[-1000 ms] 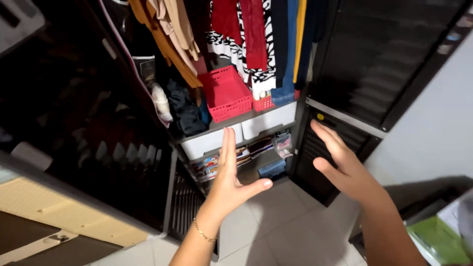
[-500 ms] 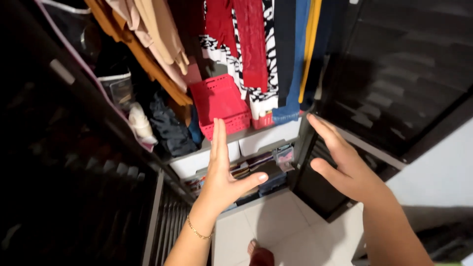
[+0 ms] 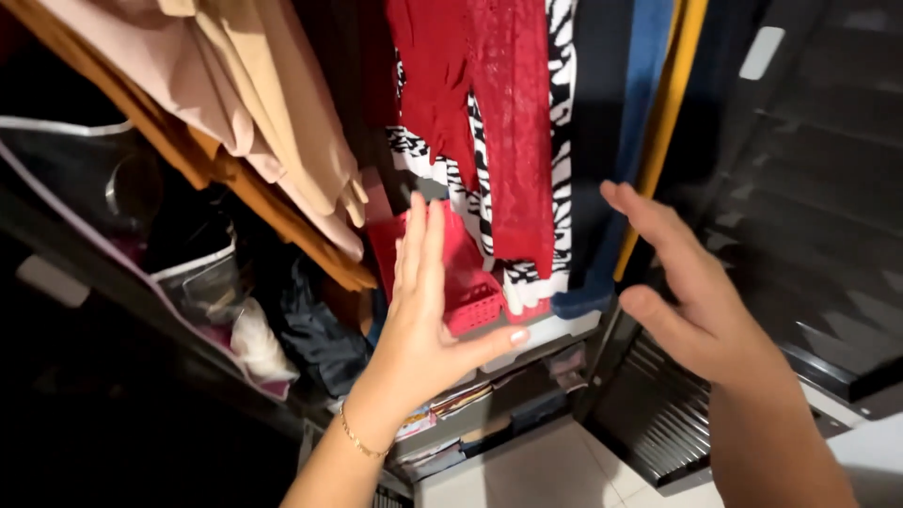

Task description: The recorder picks out several items of clothing from a closet and places them on a bed.

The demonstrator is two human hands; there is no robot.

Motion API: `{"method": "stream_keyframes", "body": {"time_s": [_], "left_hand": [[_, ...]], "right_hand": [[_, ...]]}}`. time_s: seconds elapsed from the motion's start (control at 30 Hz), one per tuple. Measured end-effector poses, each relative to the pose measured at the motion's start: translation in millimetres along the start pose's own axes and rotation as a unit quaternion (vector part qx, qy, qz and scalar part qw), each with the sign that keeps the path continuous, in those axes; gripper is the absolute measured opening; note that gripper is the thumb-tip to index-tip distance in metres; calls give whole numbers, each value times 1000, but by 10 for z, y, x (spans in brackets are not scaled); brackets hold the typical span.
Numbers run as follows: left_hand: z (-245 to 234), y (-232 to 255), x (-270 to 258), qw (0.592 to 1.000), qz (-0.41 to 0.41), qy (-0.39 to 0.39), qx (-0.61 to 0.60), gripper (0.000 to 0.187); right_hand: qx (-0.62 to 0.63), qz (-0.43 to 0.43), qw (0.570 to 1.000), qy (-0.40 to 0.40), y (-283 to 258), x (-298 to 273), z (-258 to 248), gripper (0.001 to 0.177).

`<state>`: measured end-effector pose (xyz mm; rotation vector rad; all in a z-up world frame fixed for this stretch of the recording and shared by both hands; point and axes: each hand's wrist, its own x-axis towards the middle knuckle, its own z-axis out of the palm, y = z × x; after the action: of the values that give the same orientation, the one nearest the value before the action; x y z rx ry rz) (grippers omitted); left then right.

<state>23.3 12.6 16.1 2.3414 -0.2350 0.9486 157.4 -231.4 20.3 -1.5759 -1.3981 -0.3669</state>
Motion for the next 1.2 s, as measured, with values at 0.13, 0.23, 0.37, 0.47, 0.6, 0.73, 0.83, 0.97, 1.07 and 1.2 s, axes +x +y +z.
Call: {"method": "stream_keyframes", "body": {"time_s": [0.13, 0.23, 0.37, 0.47, 0.6, 0.73, 0.83, 0.97, 1.07, 1.2], "left_hand": [[-27, 4, 318, 999, 40, 16, -15, 126], [-22, 13, 561, 996, 80, 44, 6, 120], [-3, 68, 841, 987, 119, 87, 65, 111], [-21, 149, 1093, 980, 150, 104, 81, 105], [-63, 217, 1418, 960, 210, 121, 139, 78], [-95, 243, 1787, 934, 258, 148, 196, 69], [-116, 209, 2059, 921, 286, 164, 210, 66], [-150, 255, 2354, 909, 303, 183, 222, 65], [-127, 250, 2574, 900, 304, 207, 235, 62], [-131, 240, 2867, 877, 308, 236, 282, 61]], "right_hand": [[52, 14, 998, 32, 91, 271, 32, 69], [102, -15, 992, 67, 191, 502, 66, 68], [132, -83, 982, 106, 310, 867, 100, 58], [131, -130, 972, 146, 361, 1216, 49, 55], [62, -167, 969, 171, 382, 1557, -80, 51], [-9, -220, 955, 197, 284, 1891, -219, 48], [-55, -244, 946, 208, 465, 2073, -307, 49], [-113, -240, 941, 211, 338, 2236, -372, 48], [-82, -210, 952, 206, 325, 2324, -391, 52], [-56, -260, 927, 265, 517, 2537, -416, 52]]}}
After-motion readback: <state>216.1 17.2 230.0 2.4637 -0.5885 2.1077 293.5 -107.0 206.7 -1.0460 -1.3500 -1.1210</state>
